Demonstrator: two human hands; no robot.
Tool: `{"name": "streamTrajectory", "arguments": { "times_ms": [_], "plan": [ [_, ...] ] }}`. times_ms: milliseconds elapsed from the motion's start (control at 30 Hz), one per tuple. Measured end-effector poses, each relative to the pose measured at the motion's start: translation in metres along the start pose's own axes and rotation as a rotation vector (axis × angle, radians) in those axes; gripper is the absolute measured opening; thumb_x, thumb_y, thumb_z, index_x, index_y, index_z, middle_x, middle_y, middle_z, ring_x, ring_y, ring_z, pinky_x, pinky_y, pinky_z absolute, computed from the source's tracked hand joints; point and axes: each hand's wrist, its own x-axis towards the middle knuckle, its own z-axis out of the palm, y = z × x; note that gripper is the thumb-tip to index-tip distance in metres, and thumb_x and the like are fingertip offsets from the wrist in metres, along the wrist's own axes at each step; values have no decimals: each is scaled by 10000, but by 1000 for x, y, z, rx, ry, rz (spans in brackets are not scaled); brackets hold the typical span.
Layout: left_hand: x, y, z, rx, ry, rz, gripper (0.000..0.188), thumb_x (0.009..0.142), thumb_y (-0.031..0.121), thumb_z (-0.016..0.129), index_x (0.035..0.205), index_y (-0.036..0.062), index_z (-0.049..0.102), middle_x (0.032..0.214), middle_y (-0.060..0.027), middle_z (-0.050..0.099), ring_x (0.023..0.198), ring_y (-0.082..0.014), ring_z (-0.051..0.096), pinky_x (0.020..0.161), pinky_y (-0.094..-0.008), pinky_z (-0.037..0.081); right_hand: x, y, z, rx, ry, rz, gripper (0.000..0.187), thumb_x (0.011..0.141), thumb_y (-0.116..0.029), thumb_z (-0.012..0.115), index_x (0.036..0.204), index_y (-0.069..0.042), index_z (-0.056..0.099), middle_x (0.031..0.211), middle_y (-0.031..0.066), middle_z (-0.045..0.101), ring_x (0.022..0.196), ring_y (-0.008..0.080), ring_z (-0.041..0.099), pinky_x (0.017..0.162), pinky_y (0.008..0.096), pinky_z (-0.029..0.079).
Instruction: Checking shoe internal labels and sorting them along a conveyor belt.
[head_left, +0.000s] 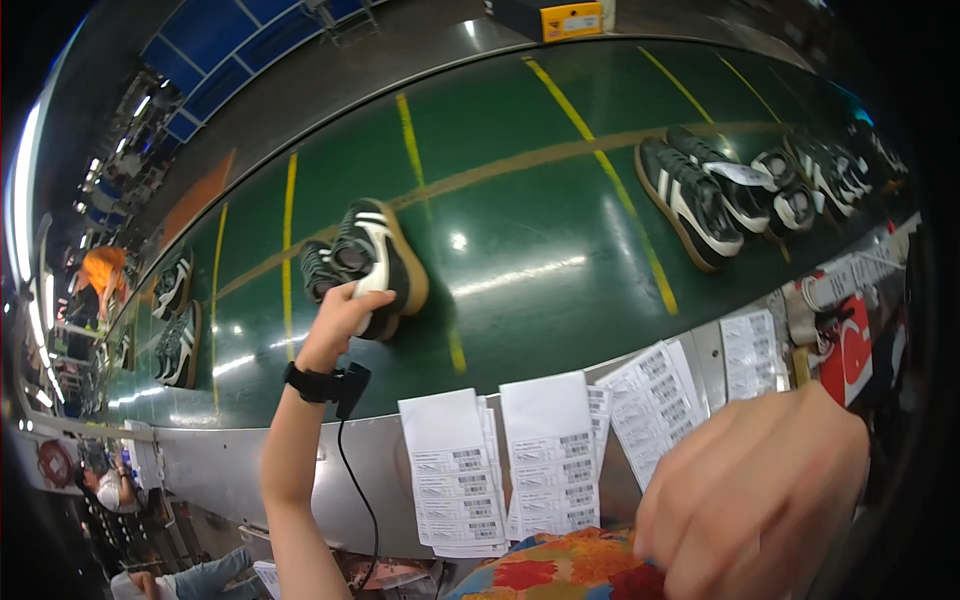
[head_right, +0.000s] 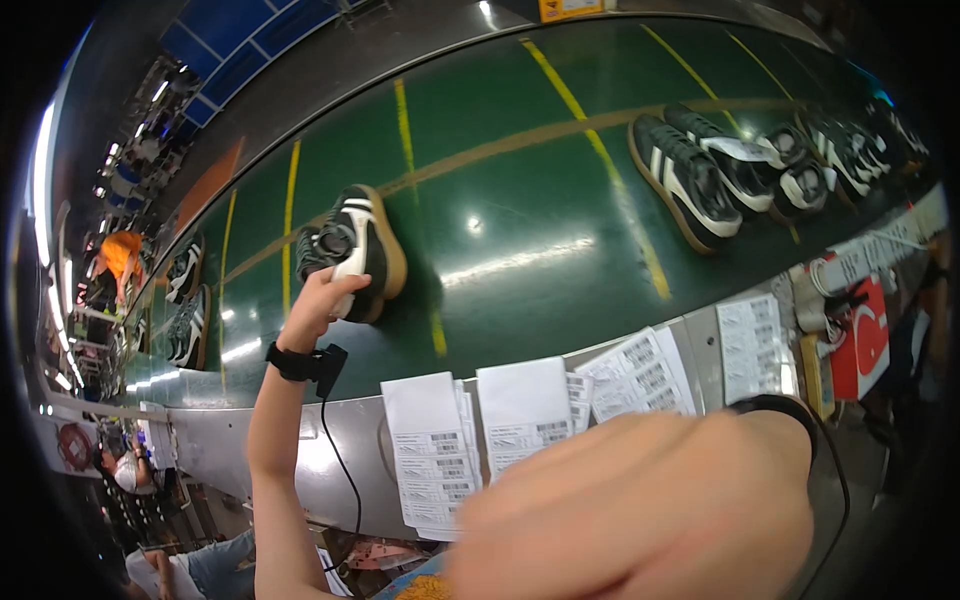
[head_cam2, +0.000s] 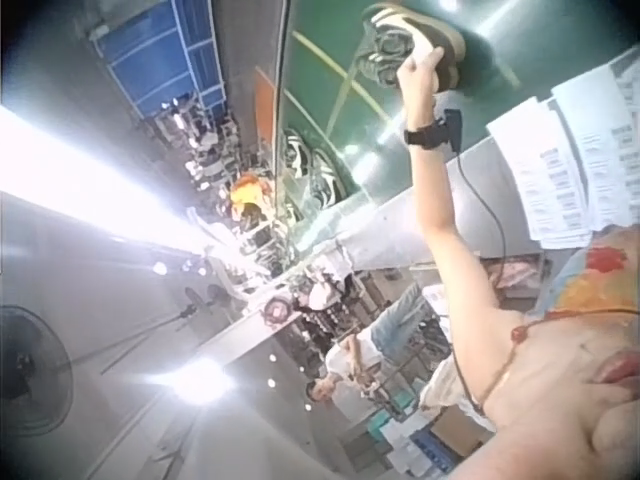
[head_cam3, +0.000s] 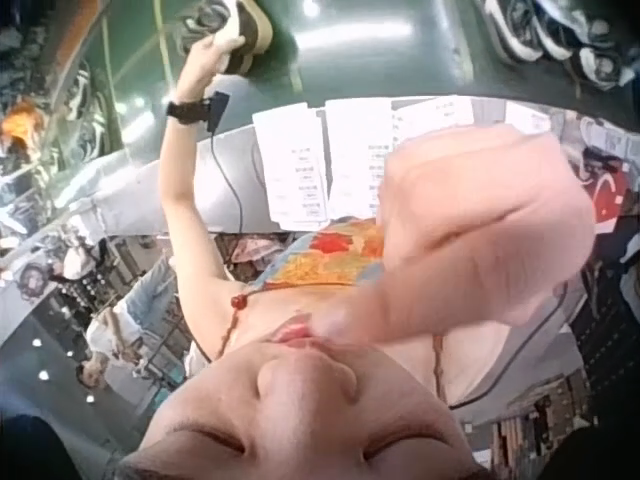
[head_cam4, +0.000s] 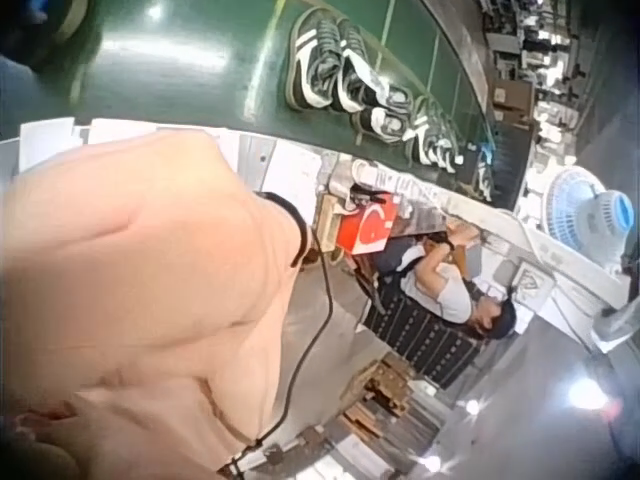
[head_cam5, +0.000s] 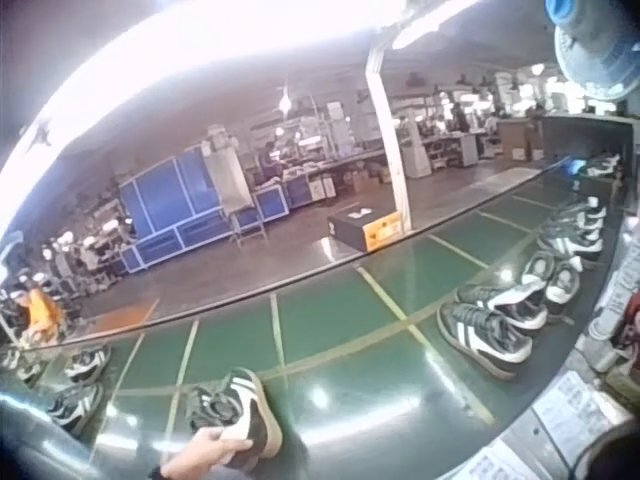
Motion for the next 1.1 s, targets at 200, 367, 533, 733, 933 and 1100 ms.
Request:
{"name": "streamTrajectory", "arguments": {
  "times_ms": [200,367,533,733,933,1100],
  "plan": [
    [-45,23,144,733,-53,460,368,747,308,780,1036,120,653,1205,-152,484,1151,-309,422,955,-532,292,-1,5,-2,-85,169,11,130,801,-81,731,749,20,668,730,133,690,616,230,636,548,331,512],
    [-43,12,158,882,103,754,501,709,298,808,1125,98,615,1222,-146,482,1146,-333,424,985,-534,263,0,16,-1,-88,225,-38,118,792,-71,733,769,23,666,729,129,683,609,229,629,541,331,503],
    [-32,9,170,1032,191,901,489,635,307,848,1023,56,687,1363,-125,464,1178,-364,408,959,-478,335,-7,16,0,-47,268,-114,112,783,-61,735,790,26,665,727,125,676,602,228,622,534,331,493],
    [-9,13,172,869,-22,929,322,635,257,824,793,-7,728,1296,-196,600,1014,-329,626,853,-457,451,-13,28,7,39,252,-166,117,772,-49,737,814,30,663,726,120,667,594,227,614,526,330,482],
    [-105,58,166,787,-455,866,291,680,263,787,753,14,656,992,-171,649,648,-357,622,595,-406,510,-50,157,-19,-820,275,278,273,860,-130,676,1081,14,606,1063,153,594,1016,331,573,879,389,473],
    [-164,81,146,624,-676,848,358,661,283,808,667,4,583,1053,-211,646,533,-297,543,534,-372,464,-57,146,15,-1013,63,255,268,796,-144,723,976,9,597,938,140,605,958,316,603,826,422,499]
  ]
}}
